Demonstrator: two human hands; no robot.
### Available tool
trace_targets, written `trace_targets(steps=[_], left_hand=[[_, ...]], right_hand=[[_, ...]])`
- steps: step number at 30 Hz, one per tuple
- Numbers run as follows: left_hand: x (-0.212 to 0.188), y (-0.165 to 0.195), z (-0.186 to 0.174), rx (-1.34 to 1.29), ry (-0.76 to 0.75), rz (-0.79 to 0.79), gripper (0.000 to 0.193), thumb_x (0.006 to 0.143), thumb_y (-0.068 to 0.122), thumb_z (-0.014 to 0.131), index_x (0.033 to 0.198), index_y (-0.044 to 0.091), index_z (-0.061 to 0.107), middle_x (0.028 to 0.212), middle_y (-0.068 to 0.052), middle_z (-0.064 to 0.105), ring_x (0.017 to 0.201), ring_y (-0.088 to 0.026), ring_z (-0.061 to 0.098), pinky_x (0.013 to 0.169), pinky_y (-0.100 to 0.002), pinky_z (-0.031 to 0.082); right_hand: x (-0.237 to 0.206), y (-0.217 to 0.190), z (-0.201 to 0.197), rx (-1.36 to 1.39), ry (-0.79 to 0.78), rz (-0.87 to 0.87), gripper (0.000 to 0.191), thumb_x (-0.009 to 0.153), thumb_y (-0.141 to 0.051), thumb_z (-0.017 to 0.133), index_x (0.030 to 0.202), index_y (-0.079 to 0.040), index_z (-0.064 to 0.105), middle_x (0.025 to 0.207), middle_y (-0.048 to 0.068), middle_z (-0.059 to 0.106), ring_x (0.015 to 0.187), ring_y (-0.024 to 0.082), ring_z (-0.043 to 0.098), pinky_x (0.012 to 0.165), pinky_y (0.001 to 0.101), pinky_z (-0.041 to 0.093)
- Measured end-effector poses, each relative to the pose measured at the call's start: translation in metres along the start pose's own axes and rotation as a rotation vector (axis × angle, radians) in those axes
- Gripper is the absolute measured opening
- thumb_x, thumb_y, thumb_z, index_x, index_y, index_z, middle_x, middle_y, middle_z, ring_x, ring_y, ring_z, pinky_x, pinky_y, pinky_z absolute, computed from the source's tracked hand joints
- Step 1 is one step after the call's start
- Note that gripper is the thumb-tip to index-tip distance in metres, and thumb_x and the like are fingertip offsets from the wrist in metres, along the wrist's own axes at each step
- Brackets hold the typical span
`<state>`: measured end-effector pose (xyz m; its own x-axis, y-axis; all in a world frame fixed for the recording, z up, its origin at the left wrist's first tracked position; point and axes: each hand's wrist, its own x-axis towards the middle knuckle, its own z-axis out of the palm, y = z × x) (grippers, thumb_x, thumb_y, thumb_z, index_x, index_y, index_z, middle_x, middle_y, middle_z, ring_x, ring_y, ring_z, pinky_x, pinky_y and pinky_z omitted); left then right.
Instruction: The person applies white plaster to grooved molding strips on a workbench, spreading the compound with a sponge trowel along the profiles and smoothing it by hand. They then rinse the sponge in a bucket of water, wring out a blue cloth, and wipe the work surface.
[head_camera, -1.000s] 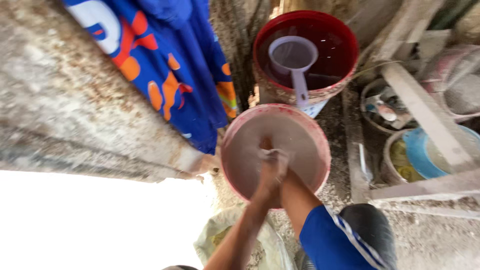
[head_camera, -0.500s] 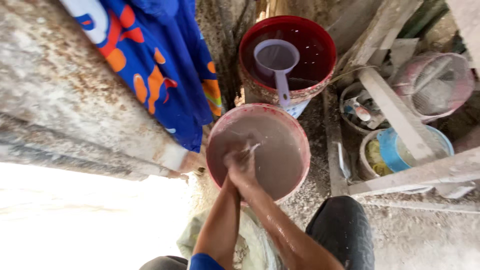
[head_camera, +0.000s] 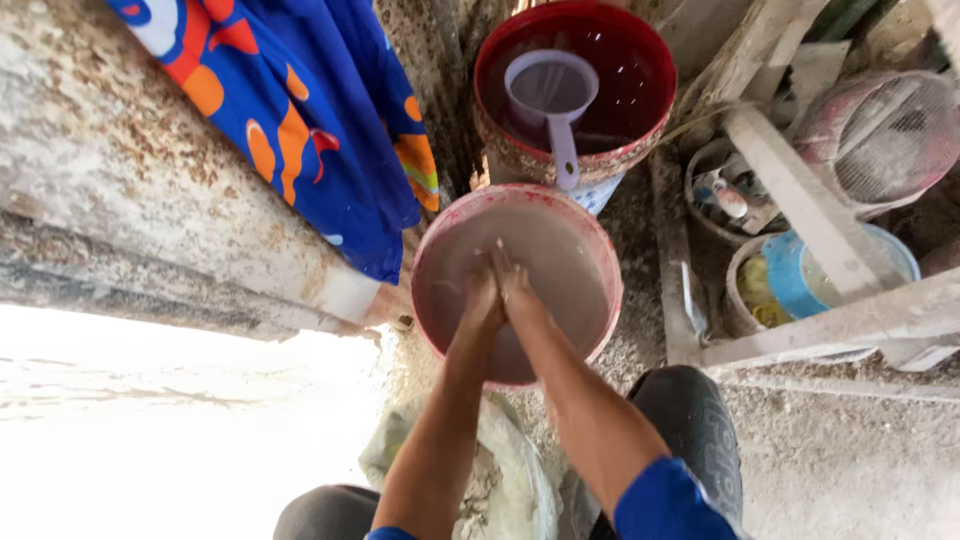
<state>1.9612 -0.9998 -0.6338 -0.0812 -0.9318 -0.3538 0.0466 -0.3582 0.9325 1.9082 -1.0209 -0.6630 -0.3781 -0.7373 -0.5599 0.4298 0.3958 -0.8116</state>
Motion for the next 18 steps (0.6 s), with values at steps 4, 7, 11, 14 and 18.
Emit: trace_targets(steps=[4, 7, 11, 14, 18], left_hand=[[0.008, 0.002, 0.004, 0.133, -0.008, 0.264, 0.074, 0.096, 0.042, 0.064, 0.147, -0.008, 0.042, 0.140, -0.026, 0.055, 0.116, -0.036, 0.057, 0.090, -0.050, 0.049], [0.018, 0.009, -0.007, -0.130, -0.229, -0.183, 0.075, 0.096, 0.042, 0.063, 0.146, -0.009, 0.041, 0.139, -0.028, 0.055, 0.115, -0.038, 0.058, 0.089, -0.052, 0.050], [0.017, 0.012, -0.009, -0.353, -0.058, -0.389, 0.066, 0.097, 0.048, 0.049, 0.146, 0.002, 0.044, 0.139, -0.027, 0.055, 0.115, -0.038, 0.062, 0.087, -0.053, 0.055], [0.012, 0.010, 0.002, 0.457, 0.204, 0.701, 0.067, 0.110, 0.035, 0.059, 0.151, -0.015, 0.041, 0.135, -0.043, 0.049, 0.118, -0.055, 0.050, 0.095, -0.063, 0.047], [0.016, 0.012, 0.016, 0.419, -0.120, 0.002, 0.060, 0.102, 0.052, 0.052, 0.118, -0.003, 0.069, 0.106, -0.022, 0.073, 0.100, -0.034, 0.072, 0.085, -0.050, 0.056]], right_hand=[[-0.002, 0.008, 0.001, 0.259, -0.019, -0.073, 0.049, 0.105, -0.047, 0.058, 0.125, -0.002, 0.056, 0.117, 0.018, 0.059, 0.104, 0.032, 0.060, 0.087, 0.0451, 0.051], [-0.007, 0.006, -0.001, 0.067, -0.004, -0.081, 0.048, 0.103, -0.045, 0.060, 0.124, -0.002, 0.057, 0.114, 0.018, 0.060, 0.102, 0.032, 0.061, 0.086, 0.0456, 0.052], [-0.012, -0.003, -0.005, 0.041, 0.011, 0.021, 0.047, 0.101, -0.044, 0.062, 0.122, -0.002, 0.058, 0.112, 0.018, 0.061, 0.099, 0.033, 0.062, 0.084, 0.0462, 0.053], [-0.018, -0.001, -0.007, 0.073, 0.027, 0.011, 0.047, 0.099, -0.043, 0.063, 0.121, -0.001, 0.059, 0.110, 0.018, 0.062, 0.097, 0.033, 0.063, 0.082, 0.0467, 0.053], [-0.025, 0.005, -0.007, 0.041, -0.022, -0.061, 0.046, 0.097, -0.041, 0.065, 0.119, -0.001, 0.060, 0.107, 0.018, 0.064, 0.094, 0.033, 0.064, 0.080, 0.0474, 0.054]])
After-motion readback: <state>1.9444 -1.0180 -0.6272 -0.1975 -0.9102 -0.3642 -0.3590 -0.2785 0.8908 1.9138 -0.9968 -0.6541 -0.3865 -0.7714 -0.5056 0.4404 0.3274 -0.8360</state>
